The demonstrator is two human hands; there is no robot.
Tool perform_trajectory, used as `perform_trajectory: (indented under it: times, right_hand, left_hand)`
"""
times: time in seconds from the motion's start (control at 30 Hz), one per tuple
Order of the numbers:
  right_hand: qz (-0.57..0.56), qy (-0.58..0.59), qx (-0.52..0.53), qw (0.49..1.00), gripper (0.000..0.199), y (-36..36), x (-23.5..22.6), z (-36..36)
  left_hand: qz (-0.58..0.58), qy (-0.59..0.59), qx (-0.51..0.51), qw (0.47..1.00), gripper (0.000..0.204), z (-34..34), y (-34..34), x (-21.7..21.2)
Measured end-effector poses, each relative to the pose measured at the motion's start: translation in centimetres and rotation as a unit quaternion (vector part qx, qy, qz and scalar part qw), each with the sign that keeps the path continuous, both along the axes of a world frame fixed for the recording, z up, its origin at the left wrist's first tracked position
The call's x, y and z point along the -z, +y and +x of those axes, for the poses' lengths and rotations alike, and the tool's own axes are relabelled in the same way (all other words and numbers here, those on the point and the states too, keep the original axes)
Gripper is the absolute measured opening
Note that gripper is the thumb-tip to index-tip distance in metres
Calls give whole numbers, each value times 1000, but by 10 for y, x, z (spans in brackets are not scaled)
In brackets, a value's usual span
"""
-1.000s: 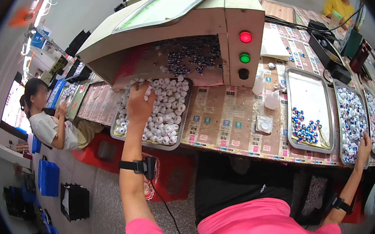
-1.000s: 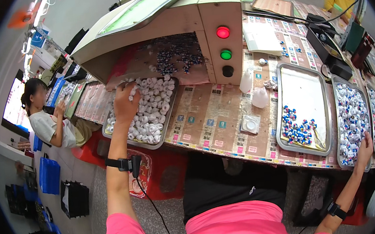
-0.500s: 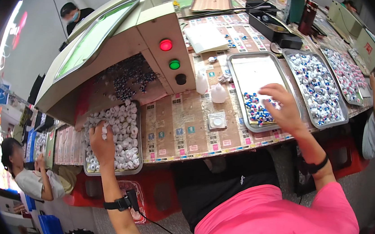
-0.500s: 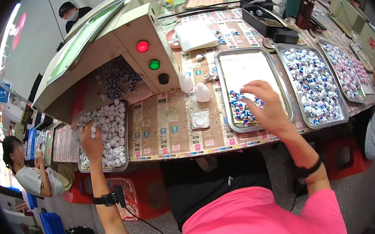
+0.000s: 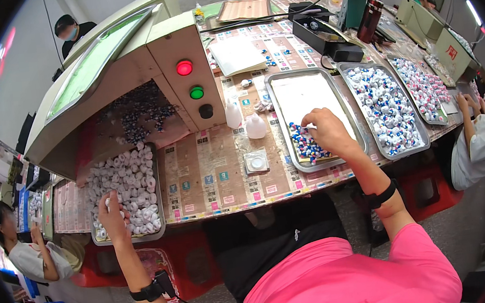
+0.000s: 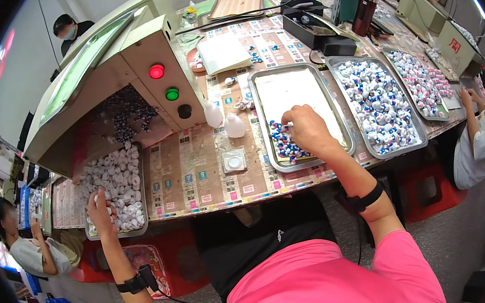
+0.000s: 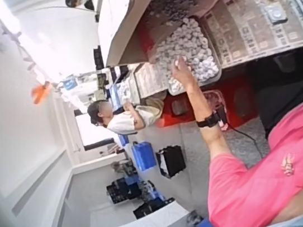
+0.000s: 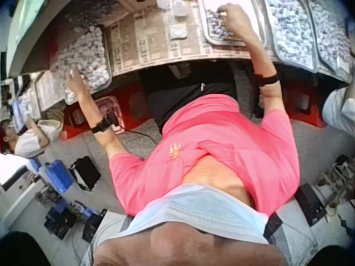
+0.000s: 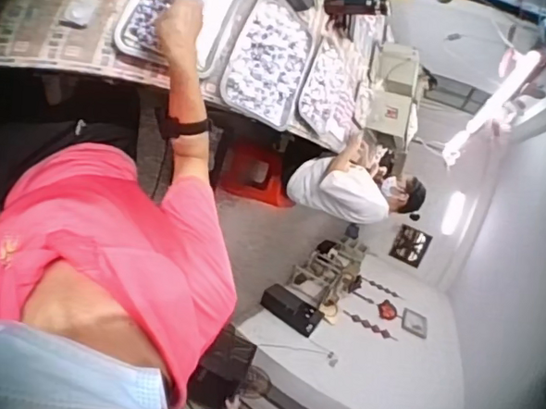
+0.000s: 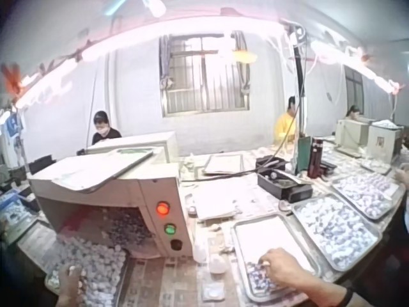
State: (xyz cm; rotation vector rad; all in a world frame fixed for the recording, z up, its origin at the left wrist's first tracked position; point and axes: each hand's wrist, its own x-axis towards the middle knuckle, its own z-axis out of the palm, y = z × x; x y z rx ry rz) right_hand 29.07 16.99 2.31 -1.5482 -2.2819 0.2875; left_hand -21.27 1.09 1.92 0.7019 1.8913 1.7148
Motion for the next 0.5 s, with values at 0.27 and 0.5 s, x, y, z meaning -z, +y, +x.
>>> perform_trajectory:
  times: [0.27, 0.5]
  right_hand:
    - [-64, 77, -7, 995, 17, 8, 8, 1]
    - [-65, 308, -19, 949, 14, -10, 4, 5]
  left_hand:
    - [4, 100, -3, 995, 28, -6, 2, 15]
    - [123, -518, 205, 821, 35, 106, -14, -22]
